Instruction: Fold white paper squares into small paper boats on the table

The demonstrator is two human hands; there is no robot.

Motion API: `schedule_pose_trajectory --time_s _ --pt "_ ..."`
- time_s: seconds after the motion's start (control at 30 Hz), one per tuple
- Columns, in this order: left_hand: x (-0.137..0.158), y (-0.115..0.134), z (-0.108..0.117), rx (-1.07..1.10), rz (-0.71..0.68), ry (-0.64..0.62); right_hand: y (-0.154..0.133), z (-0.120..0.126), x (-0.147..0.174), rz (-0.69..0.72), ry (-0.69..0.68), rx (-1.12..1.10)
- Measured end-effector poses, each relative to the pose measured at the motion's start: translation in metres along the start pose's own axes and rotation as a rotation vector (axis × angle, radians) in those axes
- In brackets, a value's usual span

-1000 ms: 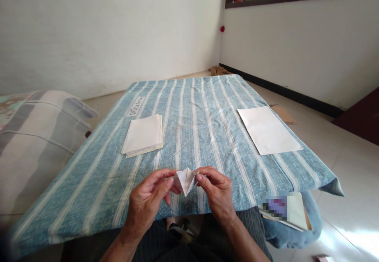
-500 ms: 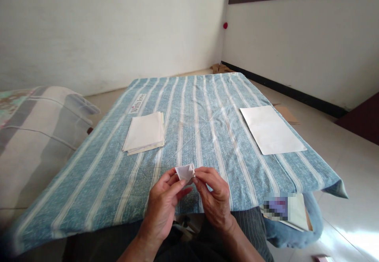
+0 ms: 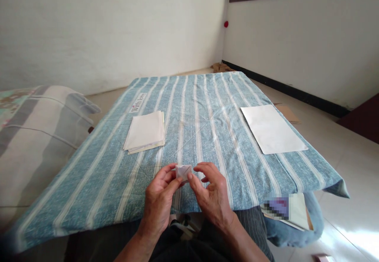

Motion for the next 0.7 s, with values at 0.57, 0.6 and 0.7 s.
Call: schedule_pose_trajectory --time_s 0.57,0.6,0.7 --pt "-0.006 0.002 0.003 -0.216 -0.078 -0.012 -0.017 -0.018 -0.016 -0.091 -0.151 0.407" --pt "-0.006 0.003 0.003 -0.235 -0.077 -0.010 -0.018 -0.020 -0.015 -0.055 -0.150 0.430" --pt "-0.006 0.006 0.003 -0.302 -0.093 0.028 -0.020 -0.023 -0.011 0.032 -0.133 0.489"
Point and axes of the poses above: each hand's wrist, its own x-axis away from the middle knuckle, its own z-axis out of the back of the hand, y = z × x, the point moved 5 cm from there along -x, towards the middle knuckle, and after that the axes turned 6 degrees about -x, right-handed, at the moved point
